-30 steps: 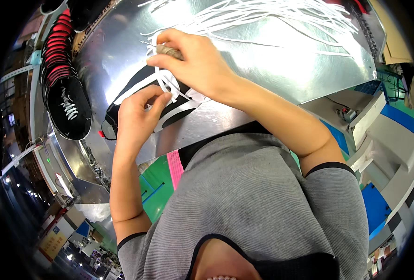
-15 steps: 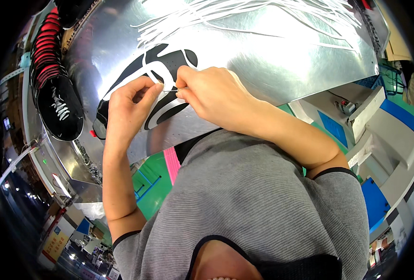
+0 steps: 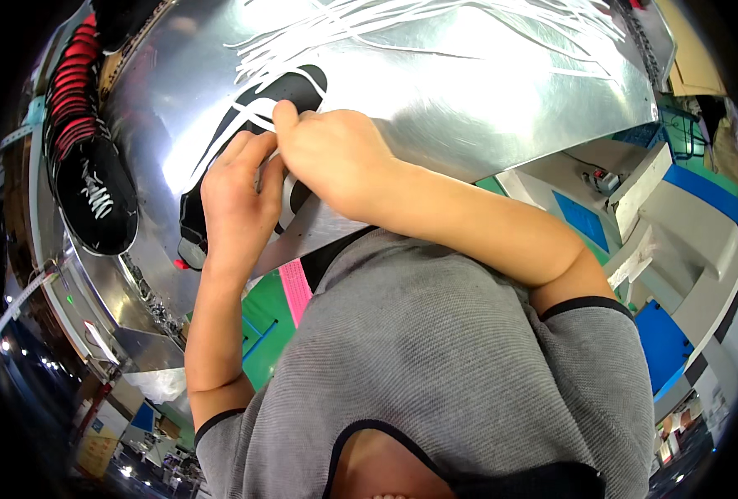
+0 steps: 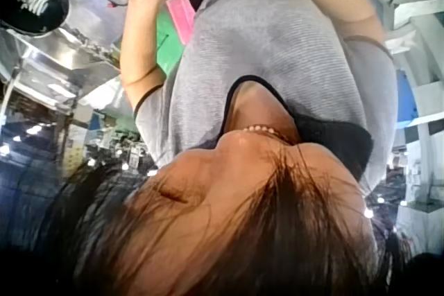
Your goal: The person laces shoe uppers, threading laces through the eyelets using a small tool and by hand, then sets each shoe upper aside.
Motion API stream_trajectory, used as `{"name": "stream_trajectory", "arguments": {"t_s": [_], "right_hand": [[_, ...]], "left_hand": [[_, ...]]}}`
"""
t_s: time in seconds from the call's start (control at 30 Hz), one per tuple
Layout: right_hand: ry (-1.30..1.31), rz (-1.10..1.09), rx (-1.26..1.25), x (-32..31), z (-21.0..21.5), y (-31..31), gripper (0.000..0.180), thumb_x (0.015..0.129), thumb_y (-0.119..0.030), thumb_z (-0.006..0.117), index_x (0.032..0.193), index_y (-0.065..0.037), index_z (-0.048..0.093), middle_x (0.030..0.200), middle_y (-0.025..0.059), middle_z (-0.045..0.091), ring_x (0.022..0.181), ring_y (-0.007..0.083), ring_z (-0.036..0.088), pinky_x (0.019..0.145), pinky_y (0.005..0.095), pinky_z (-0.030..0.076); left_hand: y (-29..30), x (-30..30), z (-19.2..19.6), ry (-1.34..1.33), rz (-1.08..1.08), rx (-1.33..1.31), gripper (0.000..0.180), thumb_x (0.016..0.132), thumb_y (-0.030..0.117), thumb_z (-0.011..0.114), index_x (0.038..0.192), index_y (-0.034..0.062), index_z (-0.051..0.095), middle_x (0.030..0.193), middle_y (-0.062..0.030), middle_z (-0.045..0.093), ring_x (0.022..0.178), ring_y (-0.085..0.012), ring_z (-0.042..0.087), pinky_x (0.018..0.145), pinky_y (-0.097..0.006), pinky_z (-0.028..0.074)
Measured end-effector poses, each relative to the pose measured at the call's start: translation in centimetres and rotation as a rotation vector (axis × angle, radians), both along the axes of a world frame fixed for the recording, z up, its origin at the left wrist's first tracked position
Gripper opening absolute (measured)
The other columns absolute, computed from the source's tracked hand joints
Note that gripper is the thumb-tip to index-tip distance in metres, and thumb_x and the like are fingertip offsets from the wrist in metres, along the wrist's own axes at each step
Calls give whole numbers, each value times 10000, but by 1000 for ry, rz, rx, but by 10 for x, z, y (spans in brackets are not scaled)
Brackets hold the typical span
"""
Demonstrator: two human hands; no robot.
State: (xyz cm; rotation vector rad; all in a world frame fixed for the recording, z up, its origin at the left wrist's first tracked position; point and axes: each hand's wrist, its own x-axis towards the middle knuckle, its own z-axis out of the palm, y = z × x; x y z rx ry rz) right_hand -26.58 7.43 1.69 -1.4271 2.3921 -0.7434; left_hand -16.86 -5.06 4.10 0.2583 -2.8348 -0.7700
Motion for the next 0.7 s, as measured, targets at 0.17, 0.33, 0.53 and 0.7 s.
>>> {"name": "stream_trajectory", "arguments": {"t_s": [0.17, 0.33, 0.53, 0.7], "right_hand": [[-482, 10, -217, -27, 38, 73, 209, 940, -216, 625, 1061, -49, 586, 761, 36, 640, 635, 97, 582, 561, 248, 428], [-846, -293, -501, -74, 25, 68, 172, 919, -216, 632, 1025, -88, 589, 866, -56, 540, 762, 16, 484, 597, 165, 330], [-950, -249, -466, -48, 11, 22, 418, 805, -93, 777, 1137, -84, 524, 1007, 3, 589, 910, 73, 538, 773, 221, 438], [-845, -282, -524, -35, 6, 16, 457, 801, -76, 787, 1172, -69, 522, 1028, 46, 621, 937, 103, 587, 836, 238, 464]], "left_hand": [[-1, 41, 9, 266, -71, -324, 285, 750, -44, 666, 1015, 44, 726, 788, -85, 635, 659, -223, 616, 596, -338, 480], [6, 51, 5, 344, -173, -367, 276, 689, 0, 667, 957, 39, 723, 817, -50, 640, 680, -192, 620, 620, -315, 507], [-16, 36, 25, -163, 23, 396, 339, 945, 196, 587, 1203, -24, 612, 1013, -89, 645, 941, -245, 621, 839, -355, 479], [-30, 24, 34, -649, 316, 1042, 472, 973, 432, 589, 1232, 41, 643, 1135, -59, 638, 1076, -147, 553, 992, -270, 393]]}}
